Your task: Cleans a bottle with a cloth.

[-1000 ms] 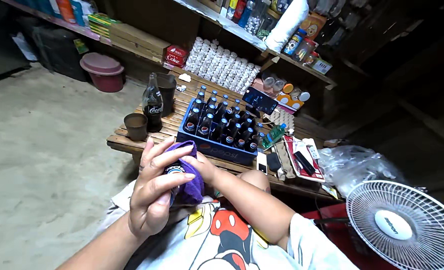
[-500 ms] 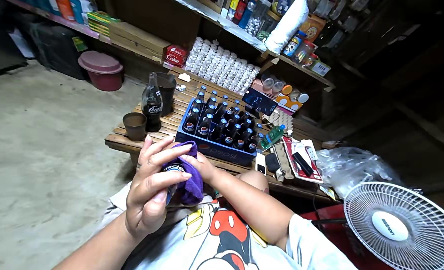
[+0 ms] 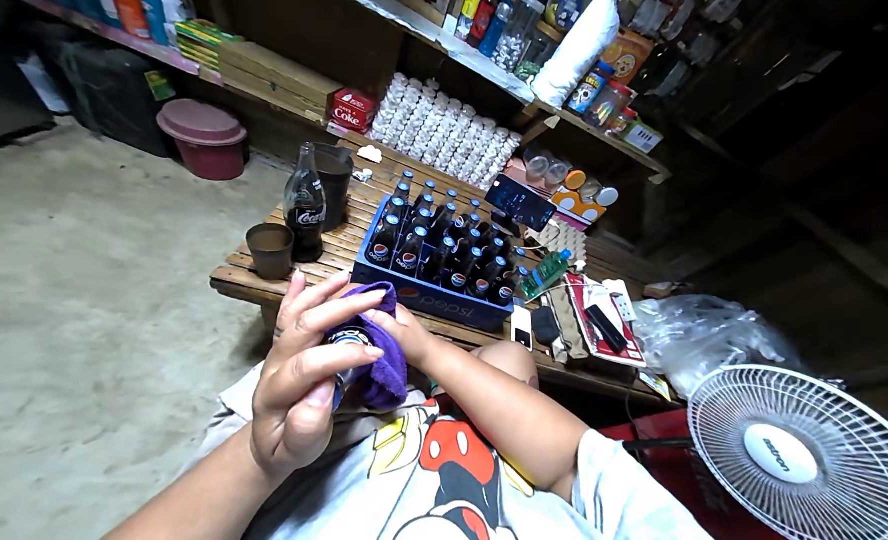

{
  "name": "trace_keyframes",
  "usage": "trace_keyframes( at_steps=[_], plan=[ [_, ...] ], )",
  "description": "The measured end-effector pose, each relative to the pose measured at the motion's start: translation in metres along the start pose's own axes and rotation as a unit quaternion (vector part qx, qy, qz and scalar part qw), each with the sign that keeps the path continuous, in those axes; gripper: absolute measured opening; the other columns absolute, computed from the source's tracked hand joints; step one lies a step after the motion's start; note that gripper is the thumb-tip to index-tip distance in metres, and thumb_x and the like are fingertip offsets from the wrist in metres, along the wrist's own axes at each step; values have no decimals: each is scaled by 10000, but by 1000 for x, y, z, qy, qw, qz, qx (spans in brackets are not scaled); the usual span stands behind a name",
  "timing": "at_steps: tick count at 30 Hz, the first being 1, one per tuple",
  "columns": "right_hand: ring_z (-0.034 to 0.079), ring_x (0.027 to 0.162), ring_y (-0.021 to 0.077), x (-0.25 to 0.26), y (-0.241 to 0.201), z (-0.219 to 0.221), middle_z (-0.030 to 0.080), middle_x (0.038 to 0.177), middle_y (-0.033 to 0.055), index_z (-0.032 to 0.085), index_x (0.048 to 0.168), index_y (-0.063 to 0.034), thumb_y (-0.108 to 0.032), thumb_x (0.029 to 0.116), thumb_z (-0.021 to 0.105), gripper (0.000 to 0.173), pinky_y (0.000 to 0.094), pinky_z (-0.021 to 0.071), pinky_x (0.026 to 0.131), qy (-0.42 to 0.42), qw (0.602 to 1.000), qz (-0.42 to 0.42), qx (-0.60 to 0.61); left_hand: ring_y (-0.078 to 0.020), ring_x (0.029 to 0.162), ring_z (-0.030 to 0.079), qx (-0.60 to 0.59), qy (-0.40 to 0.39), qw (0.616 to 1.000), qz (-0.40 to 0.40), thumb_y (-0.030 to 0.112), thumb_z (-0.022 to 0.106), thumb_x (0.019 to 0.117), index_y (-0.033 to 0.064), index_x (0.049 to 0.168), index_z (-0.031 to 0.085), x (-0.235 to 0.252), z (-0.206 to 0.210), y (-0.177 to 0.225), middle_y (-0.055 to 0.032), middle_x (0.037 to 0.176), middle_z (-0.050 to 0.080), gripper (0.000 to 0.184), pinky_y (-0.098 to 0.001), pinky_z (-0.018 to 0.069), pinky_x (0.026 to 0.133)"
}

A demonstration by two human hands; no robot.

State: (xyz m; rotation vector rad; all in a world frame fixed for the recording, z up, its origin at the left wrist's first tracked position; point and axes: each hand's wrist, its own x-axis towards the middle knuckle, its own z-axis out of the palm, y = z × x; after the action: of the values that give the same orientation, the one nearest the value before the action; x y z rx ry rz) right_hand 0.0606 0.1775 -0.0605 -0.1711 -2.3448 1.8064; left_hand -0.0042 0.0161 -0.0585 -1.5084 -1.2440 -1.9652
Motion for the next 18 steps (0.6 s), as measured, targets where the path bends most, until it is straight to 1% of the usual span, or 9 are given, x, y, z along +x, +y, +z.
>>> trace_keyframes(
  at_steps=[4, 7, 10, 12, 13, 14, 15, 17, 18],
  plan=[
    [550, 1269, 169, -1, 1, 0, 543, 1360, 306, 486, 1346, 178, -133, 1037, 423, 444, 276, 415, 1107, 3, 1000, -4, -1, -244, 1475, 408, 1, 2, 1000, 5, 428, 254, 1090, 303, 1176, 694, 0, 0, 0, 74, 1414, 626, 466, -583, 135, 1263],
    [533, 1313, 200, 0, 10, -2, 523, 1398, 314, 466, 1385, 163, -159, 1041, 425, 473, 309, 404, 1135, -6, 1000, -9, 4, -248, 1474, 409, -5, 3, 1000, 4, 425, 257, 1089, 301, 1170, 698, 0, 1, 0, 72, 1411, 628, 465, -591, 139, 1260],
    [542, 1295, 190, 0, 10, -2, 526, 1387, 314, 460, 1377, 177, -153, 1037, 424, 475, 299, 417, 1120, -7, 1000, -16, 11, -247, 1478, 401, -6, 1, 1000, 1, 430, 254, 1088, 303, 1168, 699, 0, 1, 0, 77, 1416, 624, 470, -590, 131, 1262],
    [535, 1286, 154, -7, -20, -1, 525, 1388, 299, 458, 1378, 175, -102, 1037, 412, 441, 262, 406, 1109, -7, 1000, 27, -5, -242, 1480, 401, -4, 0, 1000, 1, 438, 254, 1090, 305, 1168, 697, 0, 1, 0, 79, 1418, 622, 469, -583, 132, 1263],
    [496, 1322, 160, -12, -48, -1, 486, 1435, 306, 419, 1421, 171, -62, 1056, 392, 434, 256, 364, 1125, -19, 997, 72, -18, -238, 1481, 399, -4, -1, 1000, 1, 442, 253, 1090, 302, 1167, 696, 0, 1, 0, 80, 1418, 622, 470, -579, 128, 1265],
    [471, 1352, 168, -14, -61, -2, 460, 1463, 310, 394, 1446, 164, -46, 1062, 381, 438, 252, 342, 1137, -28, 995, 91, -30, -237, 1480, 400, -3, -1, 1000, 3, 441, 251, 1091, 301, 1167, 695, 0, 1, 0, 78, 1417, 623, 472, -579, 128, 1265],
    [467, 1361, 185, -15, -61, -3, 454, 1463, 325, 387, 1446, 171, -43, 1061, 378, 440, 249, 340, 1138, -33, 996, 79, -37, -238, 1479, 401, -2, -1, 1000, 4, 436, 249, 1091, 299, 1169, 695, 0, 2, 0, 77, 1417, 622, 473, -580, 131, 1264],
    [520, 1320, 230, -14, -36, -6, 495, 1381, 383, 427, 1377, 222, -67, 1042, 393, 444, 240, 393, 1110, -31, 999, -16, -37, -241, 1480, 400, -1, -4, 1000, 5, 429, 250, 1092, 305, 1176, 693, 0, 1, 1, 80, 1421, 620, 469, -582, 135, 1263],
    [501, 1328, 212, -14, -40, -5, 485, 1404, 363, 422, 1396, 206, -67, 1055, 389, 438, 248, 368, 1119, -31, 999, 10, -32, -240, 1480, 400, -1, -4, 1000, 4, 430, 252, 1092, 306, 1175, 693, 0, 1, 1, 82, 1421, 620, 465, -580, 136, 1263]
  ],
)
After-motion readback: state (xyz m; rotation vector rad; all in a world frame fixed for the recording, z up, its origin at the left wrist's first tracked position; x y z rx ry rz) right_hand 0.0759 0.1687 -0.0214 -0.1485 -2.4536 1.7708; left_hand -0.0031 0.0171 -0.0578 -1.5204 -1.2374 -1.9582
